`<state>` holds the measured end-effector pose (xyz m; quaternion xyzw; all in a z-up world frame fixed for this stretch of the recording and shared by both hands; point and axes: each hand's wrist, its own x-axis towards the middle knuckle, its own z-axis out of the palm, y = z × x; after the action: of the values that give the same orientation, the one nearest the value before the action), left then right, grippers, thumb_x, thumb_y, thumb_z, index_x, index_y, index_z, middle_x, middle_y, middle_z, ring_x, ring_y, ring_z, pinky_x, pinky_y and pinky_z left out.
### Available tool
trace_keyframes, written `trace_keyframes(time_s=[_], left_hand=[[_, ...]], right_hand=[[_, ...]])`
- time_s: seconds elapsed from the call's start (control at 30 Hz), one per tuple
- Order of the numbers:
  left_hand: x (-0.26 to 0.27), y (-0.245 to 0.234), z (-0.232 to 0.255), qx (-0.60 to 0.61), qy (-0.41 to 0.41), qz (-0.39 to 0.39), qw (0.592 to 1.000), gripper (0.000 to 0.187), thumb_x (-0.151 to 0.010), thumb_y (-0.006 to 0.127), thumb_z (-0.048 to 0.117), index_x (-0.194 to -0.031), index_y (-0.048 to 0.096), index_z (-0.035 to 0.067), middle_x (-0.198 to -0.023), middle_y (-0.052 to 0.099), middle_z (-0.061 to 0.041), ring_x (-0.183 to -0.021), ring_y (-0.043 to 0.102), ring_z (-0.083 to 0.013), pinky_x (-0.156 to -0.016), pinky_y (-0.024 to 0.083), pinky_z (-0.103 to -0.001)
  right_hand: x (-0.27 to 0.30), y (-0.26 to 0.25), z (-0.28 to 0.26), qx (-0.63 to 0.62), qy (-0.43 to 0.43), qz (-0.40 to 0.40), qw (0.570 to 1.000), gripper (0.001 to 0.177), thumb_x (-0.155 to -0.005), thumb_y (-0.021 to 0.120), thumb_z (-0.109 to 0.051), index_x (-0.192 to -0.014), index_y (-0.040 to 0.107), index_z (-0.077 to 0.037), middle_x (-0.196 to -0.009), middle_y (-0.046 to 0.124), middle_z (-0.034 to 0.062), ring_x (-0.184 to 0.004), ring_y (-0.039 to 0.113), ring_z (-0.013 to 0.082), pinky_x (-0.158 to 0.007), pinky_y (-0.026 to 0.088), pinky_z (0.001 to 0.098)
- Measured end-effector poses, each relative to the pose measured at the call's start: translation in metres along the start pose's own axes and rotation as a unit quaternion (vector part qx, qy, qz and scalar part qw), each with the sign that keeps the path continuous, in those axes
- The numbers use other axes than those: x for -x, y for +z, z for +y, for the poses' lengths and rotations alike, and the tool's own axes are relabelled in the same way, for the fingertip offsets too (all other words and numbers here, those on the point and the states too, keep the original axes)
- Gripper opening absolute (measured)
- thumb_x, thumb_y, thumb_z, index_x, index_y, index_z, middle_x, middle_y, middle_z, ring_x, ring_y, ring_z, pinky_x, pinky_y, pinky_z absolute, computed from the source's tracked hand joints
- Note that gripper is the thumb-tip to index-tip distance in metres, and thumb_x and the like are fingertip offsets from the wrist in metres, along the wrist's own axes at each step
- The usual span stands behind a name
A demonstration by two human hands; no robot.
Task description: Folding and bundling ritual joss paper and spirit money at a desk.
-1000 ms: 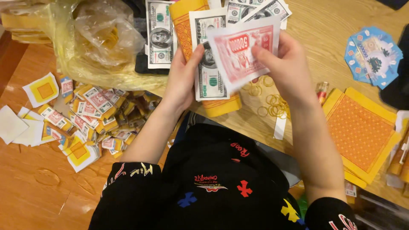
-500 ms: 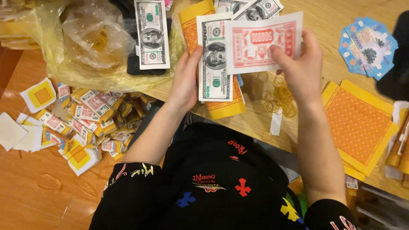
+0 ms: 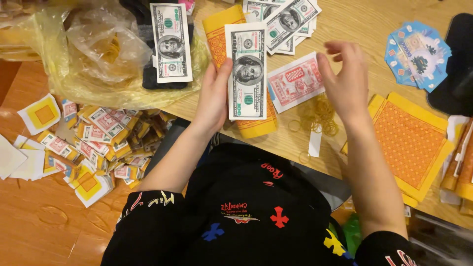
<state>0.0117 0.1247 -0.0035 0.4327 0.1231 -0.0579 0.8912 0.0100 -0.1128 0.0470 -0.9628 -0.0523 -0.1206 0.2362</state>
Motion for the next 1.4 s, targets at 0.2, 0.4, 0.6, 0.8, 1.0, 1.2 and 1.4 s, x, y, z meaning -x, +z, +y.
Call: trace_keyframes(time_s=[0.2, 0.4, 0.6, 0.8, 1.0, 1.2, 1.4], left_hand=[[0.007, 0.011, -0.027, -0.054, 0.044, -0.042, 0.997, 0.06, -0.099, 0.059, 0.033, -0.144, 0.038, 0.0, -0.14, 0.047, -0.024, -0.13, 0.045, -0.0312, -0.109, 0.041, -0.048], [0.003, 0.002, -0.03, -0.03, 0.049, -0.063, 0.996, 0.057, -0.102, 0.056, 0.033, -0.147, 0.036, 0.004, -0.143, 0.045, -0.019, -0.132, 0.043, -0.0264, -0.11, 0.04, -0.048], [-0.005, -0.021, 0.011, 0.033, -0.025, -0.041, 0.998, 0.046, -0.088, 0.064, 0.022, -0.127, 0.054, 0.001, -0.128, 0.063, -0.015, -0.114, 0.062, -0.0226, -0.101, 0.051, -0.036], [0.002, -0.025, 0.039, 0.002, -0.067, -0.036, 0.997, 0.044, -0.086, 0.065, 0.02, -0.125, 0.056, 0.001, -0.125, 0.065, -0.012, -0.112, 0.063, -0.0201, -0.1, 0.052, -0.033], [0.001, -0.03, 0.034, -0.062, -0.101, -0.092, 0.989, 0.049, -0.089, 0.059, 0.022, -0.133, 0.052, 0.002, -0.131, 0.062, -0.012, -0.116, 0.062, -0.021, -0.101, 0.052, -0.034], [-0.004, -0.036, 0.025, -0.061, -0.098, -0.095, 0.989, 0.051, -0.089, 0.059, 0.023, -0.136, 0.05, 0.003, -0.134, 0.06, -0.012, -0.119, 0.06, -0.0209, -0.103, 0.05, -0.034], [-0.006, -0.039, 0.021, -0.052, -0.077, -0.109, 0.99, 0.042, -0.091, 0.06, 0.023, -0.127, 0.056, 0.003, -0.127, 0.064, -0.011, -0.113, 0.063, -0.0192, -0.099, 0.052, -0.033]], right_hand=[[0.01, 0.022, -0.047, -0.25, 0.032, -0.034, 0.967, 0.021, -0.087, 0.082, -0.018, -0.1, 0.067, -0.009, -0.078, 0.069, 0.0026, -0.069, 0.065, 0.0109, -0.063, 0.051, 0.0227], [0.005, 0.007, -0.04, -0.364, 0.094, -0.045, 0.926, 0.016, -0.087, 0.079, -0.008, -0.092, 0.065, -0.003, -0.076, 0.067, 0.0055, -0.066, 0.065, 0.0089, -0.058, 0.053, 0.019], [-0.008, -0.045, 0.001, -0.348, 0.163, -0.072, 0.92, 0.003, -0.099, 0.062, -0.004, -0.102, 0.061, -0.006, -0.096, 0.071, 0.0043, -0.082, 0.067, 0.0097, -0.069, 0.053, 0.0206], [-0.047, -0.029, 0.011, 0.048, -0.033, -0.311, 0.949, 0.013, -0.095, 0.064, -0.02, -0.101, 0.073, -0.013, -0.089, 0.071, 0.0028, -0.079, 0.059, 0.0223, -0.073, 0.04, 0.0369], [-0.07, 0.019, 0.004, 0.103, -0.081, -0.454, 0.881, 0.009, -0.092, 0.061, -0.015, -0.091, 0.068, -0.01, -0.12, 0.048, 0.0049, -0.112, 0.042, 0.0252, -0.088, 0.038, 0.0393], [-0.071, 0.031, 0.01, 0.134, -0.133, -0.418, 0.889, 0.02, -0.087, 0.068, -0.023, -0.102, 0.065, -0.01, -0.122, 0.047, 0.0098, -0.114, 0.043, 0.0301, -0.086, 0.042, 0.0469], [-0.076, 0.04, 0.028, 0.131, -0.165, -0.377, 0.902, 0.045, -0.075, 0.079, -0.03, -0.114, 0.06, -0.018, -0.11, 0.055, 0.0096, -0.109, 0.047, 0.0329, -0.086, 0.04, 0.0461]])
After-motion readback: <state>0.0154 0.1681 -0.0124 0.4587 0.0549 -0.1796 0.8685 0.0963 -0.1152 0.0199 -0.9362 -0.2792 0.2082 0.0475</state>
